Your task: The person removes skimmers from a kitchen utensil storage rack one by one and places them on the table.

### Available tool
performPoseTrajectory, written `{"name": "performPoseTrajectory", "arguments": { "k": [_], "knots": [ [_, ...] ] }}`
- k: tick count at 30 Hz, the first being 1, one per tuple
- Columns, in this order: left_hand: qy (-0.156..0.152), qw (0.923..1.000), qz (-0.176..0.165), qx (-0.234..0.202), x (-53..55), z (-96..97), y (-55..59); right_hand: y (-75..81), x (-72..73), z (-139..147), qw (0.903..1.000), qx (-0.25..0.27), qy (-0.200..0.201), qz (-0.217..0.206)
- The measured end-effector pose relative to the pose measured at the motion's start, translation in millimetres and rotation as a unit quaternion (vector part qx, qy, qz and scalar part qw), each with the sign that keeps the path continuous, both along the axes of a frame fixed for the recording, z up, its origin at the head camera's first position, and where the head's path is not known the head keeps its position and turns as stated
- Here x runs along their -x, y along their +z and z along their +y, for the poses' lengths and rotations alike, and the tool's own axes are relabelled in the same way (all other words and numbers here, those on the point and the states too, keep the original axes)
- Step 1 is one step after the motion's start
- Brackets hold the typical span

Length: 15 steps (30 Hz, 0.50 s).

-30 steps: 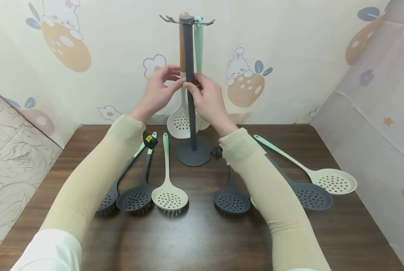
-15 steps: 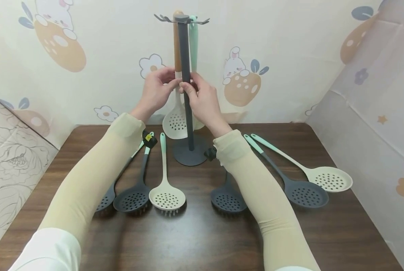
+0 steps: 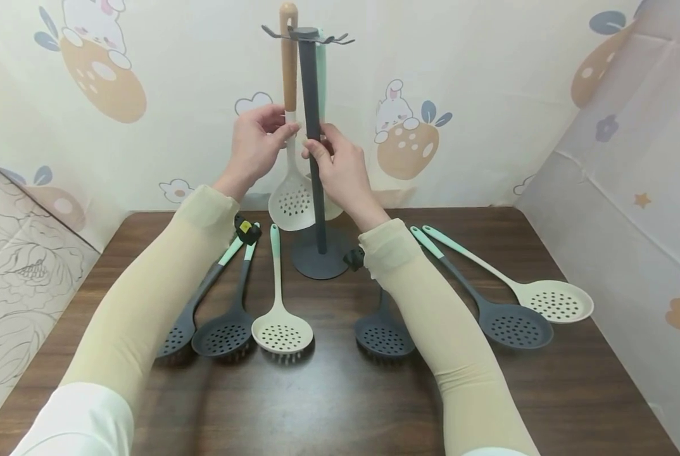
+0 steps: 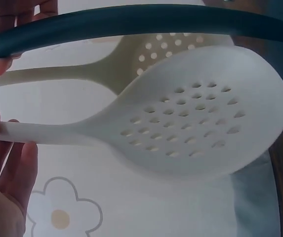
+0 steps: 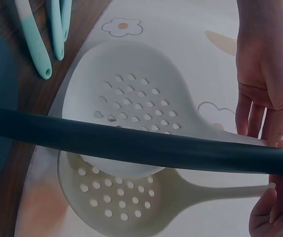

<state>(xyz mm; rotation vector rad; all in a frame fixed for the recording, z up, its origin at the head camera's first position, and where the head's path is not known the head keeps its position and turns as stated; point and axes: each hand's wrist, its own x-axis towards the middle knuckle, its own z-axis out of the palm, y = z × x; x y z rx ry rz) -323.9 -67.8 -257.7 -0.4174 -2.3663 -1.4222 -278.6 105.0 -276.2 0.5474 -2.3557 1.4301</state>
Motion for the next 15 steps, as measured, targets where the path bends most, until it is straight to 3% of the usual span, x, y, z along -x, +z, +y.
{"name": "performPoseTrajectory", "arguments": {
  "k": [6, 15],
  "knots": [
    [0.015, 0.9996, -0.016, -0.020, -3.7, -7.1, 5.3, 0.0, 0.2, 0.5, 1.0000, -0.003, 0.003, 0.005],
    [0.035, 0.9993, -0.014, 0.001, -9.5, -25.5, 17.9, 1.1, 2.7, 0.8, 0.9999, -0.004, 0.006, 0.011]
  ]
}}
